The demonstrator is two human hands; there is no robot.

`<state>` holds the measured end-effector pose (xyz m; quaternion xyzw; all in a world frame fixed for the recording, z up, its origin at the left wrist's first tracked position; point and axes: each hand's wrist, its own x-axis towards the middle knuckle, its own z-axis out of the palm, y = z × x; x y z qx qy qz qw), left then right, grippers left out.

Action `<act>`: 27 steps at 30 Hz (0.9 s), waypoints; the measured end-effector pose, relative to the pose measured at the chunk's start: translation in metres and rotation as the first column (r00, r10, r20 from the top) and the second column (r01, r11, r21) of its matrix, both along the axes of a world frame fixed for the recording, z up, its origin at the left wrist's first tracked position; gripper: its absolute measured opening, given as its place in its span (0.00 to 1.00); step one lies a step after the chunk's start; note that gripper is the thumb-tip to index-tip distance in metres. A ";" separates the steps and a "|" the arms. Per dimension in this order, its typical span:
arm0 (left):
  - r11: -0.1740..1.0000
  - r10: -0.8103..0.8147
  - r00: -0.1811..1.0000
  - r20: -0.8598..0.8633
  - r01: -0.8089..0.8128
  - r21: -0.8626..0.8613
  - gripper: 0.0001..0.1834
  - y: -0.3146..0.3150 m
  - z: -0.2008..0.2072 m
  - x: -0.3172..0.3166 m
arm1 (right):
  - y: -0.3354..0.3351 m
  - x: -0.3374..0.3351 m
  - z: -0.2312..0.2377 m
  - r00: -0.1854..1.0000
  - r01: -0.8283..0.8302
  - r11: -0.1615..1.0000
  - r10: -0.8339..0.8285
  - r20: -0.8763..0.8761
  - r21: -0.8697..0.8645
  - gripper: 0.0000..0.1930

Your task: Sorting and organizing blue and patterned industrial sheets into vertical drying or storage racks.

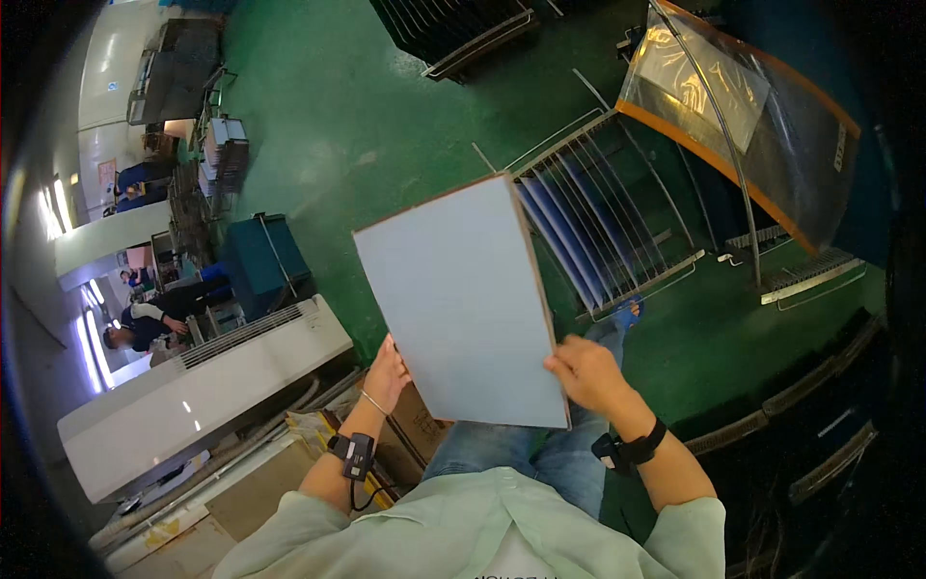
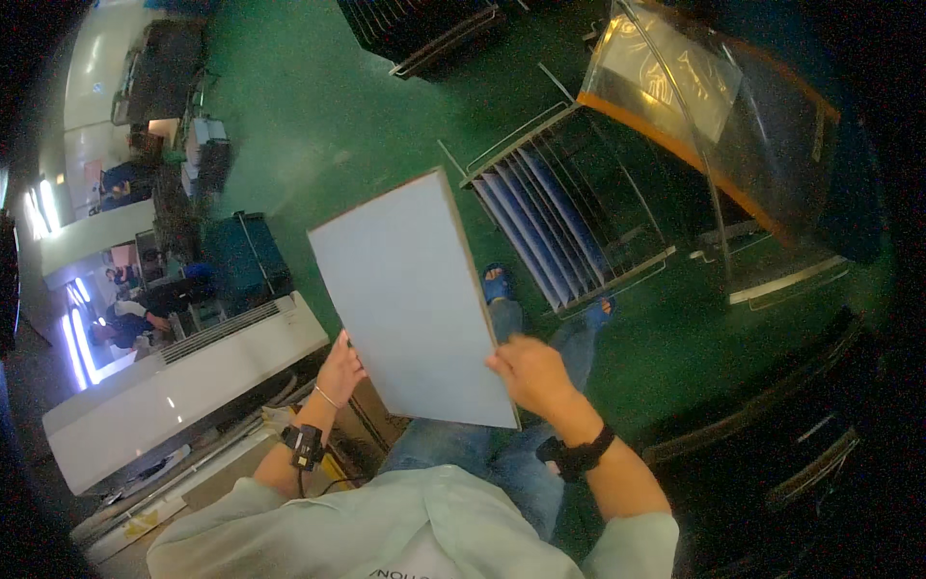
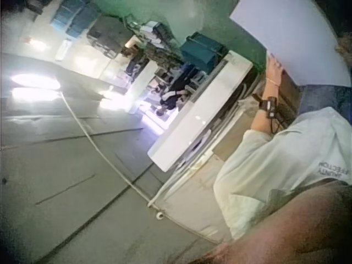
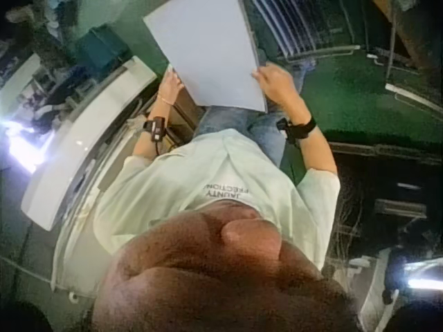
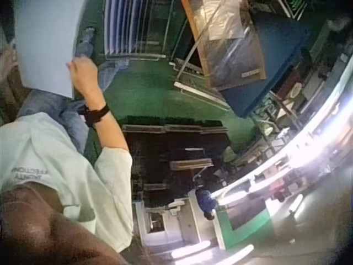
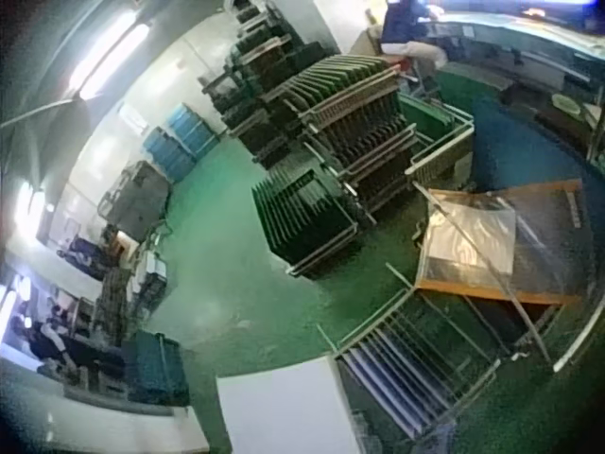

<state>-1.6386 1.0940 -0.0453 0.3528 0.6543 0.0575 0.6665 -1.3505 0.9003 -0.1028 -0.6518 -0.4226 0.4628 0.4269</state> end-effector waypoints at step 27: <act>0.831 -0.521 0.658 -0.544 0.536 -0.148 0.29 -0.097 -0.077 -0.076 | -0.023 0.207 -0.058 0.635 0.163 0.945 0.119 0.763 -0.283 0.14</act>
